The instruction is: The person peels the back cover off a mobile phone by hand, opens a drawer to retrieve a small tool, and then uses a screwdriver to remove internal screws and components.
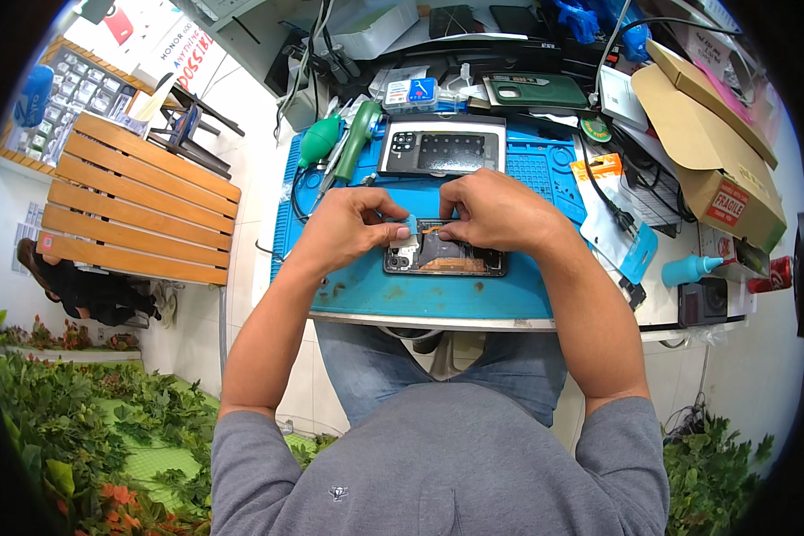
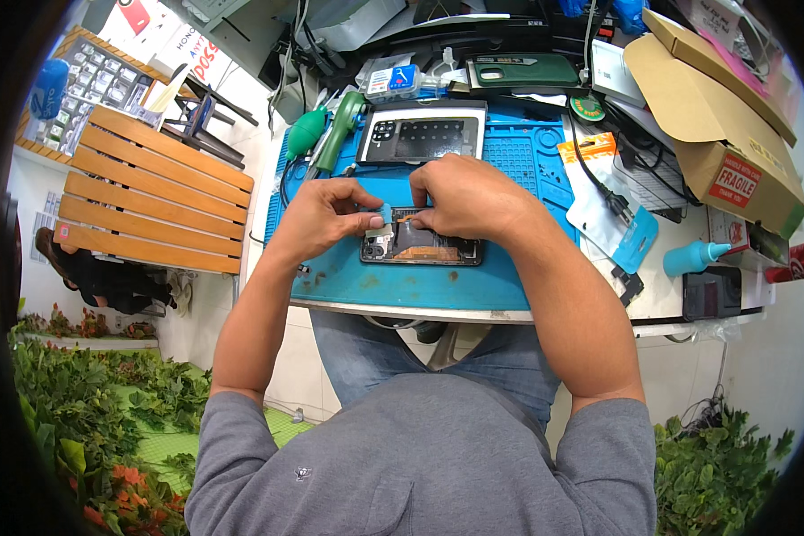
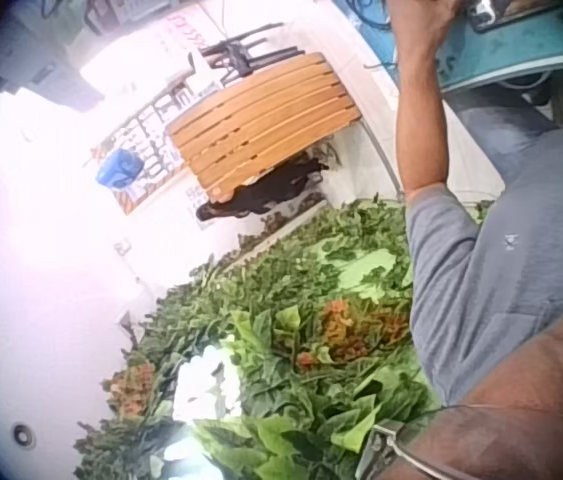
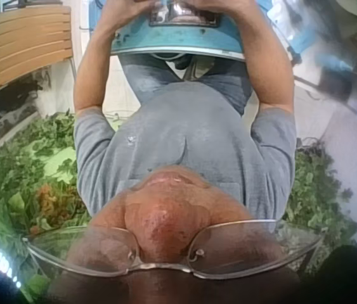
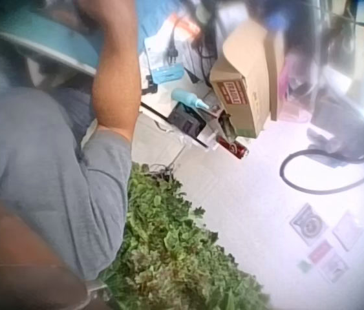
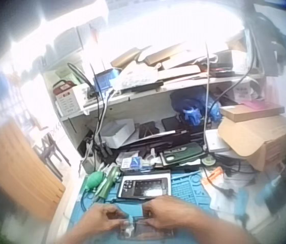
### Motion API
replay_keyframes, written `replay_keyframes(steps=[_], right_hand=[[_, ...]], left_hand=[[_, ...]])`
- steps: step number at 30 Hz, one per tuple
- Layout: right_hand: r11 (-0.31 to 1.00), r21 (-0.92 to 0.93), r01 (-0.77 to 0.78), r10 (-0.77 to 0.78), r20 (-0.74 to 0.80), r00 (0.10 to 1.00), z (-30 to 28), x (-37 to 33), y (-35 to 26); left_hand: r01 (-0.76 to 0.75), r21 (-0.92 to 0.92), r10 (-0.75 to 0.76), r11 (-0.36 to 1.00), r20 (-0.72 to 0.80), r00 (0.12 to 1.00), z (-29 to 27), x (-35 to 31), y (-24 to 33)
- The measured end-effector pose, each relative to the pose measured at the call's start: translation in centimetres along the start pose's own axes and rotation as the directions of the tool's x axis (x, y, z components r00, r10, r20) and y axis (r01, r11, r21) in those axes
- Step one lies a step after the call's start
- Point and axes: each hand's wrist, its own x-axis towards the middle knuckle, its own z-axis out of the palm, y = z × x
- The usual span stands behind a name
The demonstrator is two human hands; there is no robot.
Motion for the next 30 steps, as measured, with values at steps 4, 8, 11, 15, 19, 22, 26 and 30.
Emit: replay_keyframes(steps=[4,8,11,15,19,22,26,30], right_hand=[[1.0,0.003,0.008,-0.008,-0.002,1.0,-0.1,-0.1,0.0],[1.0,0.015,-0.001,0.001,0.006,1.0,-0.1,0.0,-0.1],[1.0,0.007,0.004,-0.004,-0.011,1.0,0.0,0.0,0.1],[1.0,0.018,-0.012,0.012,0.008,1.0,-0.2,0.0,-0.1],[1.0,0.018,0.004,-0.004,0.001,1.0,0.0,0.1,0.2],[1.0,0.021,0.0,0.0,0.005,1.0,0.0,0.1,0.2],[1.0,0.019,0.004,-0.004,0.003,1.0,0.0,0.1,0.2],[1.0,0.029,-0.008,0.007,0.01,1.0,0.0,0.1,0.0]], left_hand=[[-0.029,-0.079,0.033,0.996,0.041,0.999,-0.2,0.5,-0.8],[0.079,-0.278,-0.068,0.957,0.05,0.996,0.1,0.2,-0.9],[0.05,-0.227,-0.038,0.973,0.056,0.998,0.0,0.1,-0.1],[0.022,-0.165,-0.008,0.986,0.087,0.996,-0.4,0.6,-0.2],[-0.024,-0.151,0.045,0.988,0.135,0.99,-0.7,1.2,-0.2],[-0.046,-0.13,0.068,0.99,0.17,0.983,-1.0,1.9,-0.1],[-0.082,0.017,0.077,0.996,0.224,0.972,-1.6,2.2,1.0],[-0.084,0.047,0.072,0.995,0.22,0.973,-1.5,2.1,0.8]])
